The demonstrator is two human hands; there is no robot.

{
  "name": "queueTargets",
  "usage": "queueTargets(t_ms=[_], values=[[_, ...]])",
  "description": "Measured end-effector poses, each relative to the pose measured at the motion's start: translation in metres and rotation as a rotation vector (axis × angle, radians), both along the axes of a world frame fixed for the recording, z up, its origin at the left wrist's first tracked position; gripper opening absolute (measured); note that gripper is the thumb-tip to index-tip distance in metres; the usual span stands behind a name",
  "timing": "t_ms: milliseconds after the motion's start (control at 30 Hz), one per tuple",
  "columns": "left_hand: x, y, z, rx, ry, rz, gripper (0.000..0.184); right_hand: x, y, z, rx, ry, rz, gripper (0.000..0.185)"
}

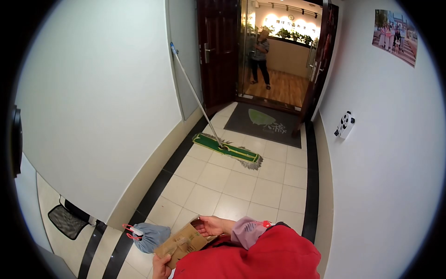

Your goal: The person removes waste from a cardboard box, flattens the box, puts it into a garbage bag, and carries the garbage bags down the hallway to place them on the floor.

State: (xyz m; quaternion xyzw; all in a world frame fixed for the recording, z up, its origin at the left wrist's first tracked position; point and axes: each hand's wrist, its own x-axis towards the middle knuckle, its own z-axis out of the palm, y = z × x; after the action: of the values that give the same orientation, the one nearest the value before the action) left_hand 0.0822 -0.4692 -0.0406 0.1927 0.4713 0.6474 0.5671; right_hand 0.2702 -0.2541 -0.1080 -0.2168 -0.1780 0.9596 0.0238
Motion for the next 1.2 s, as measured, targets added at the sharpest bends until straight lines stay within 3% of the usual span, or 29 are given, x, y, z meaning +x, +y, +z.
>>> queueTargets(t_ms=[133,267,400,533,633,767,867,967,1033,1067,1100,1200], values=[[0.001,-0.013,0.020,-0.125,0.003,-0.098,0.044,0.015,-0.006,0.002,-0.140,0.413,0.088,0.045],[-0.002,-0.016,0.027,-0.194,-0.062,-0.179,0.049,0.032,-0.011,0.005,-0.038,0.447,0.059,0.048],[-0.001,-0.011,0.013,-0.078,-0.008,-0.214,0.050,0.031,-0.019,0.037,0.191,0.219,0.082,0.055],[0.004,-0.002,-0.018,0.048,0.148,-0.245,0.055,0.027,-0.025,0.070,0.589,-0.014,0.038,0.056],[0.021,0.006,-0.001,0.035,-0.214,-0.079,0.048,0.027,-0.018,0.071,1.026,-0.258,-0.085,0.049],[0.026,0.016,0.003,0.008,-0.164,-0.053,0.048,0.022,-0.021,0.076,1.404,-0.659,-0.202,0.048],[0.028,0.021,0.003,-0.007,-0.124,-0.047,0.047,0.017,-0.022,0.062,1.388,-0.739,-0.266,0.049],[0.024,0.021,0.001,-0.010,-0.086,-0.039,0.045,0.016,-0.019,0.070,1.428,-0.790,-0.118,0.048],[0.022,0.016,0.008,-0.019,-0.056,-0.025,0.043,0.019,-0.014,0.071,1.901,-0.810,-0.284,0.053],[0.021,0.015,0.007,-0.040,-0.021,-0.043,0.042,0.021,-0.011,0.077,2.137,-0.809,-0.372,0.056],[0.020,0.011,0.003,-0.061,0.014,-0.061,0.041,0.022,-0.009,0.087,2.196,-0.701,-0.420,0.064],[0.023,0.010,0.004,-0.076,0.080,-0.130,0.039,0.009,-0.013,0.109,2.427,-0.183,-0.254,0.064]])
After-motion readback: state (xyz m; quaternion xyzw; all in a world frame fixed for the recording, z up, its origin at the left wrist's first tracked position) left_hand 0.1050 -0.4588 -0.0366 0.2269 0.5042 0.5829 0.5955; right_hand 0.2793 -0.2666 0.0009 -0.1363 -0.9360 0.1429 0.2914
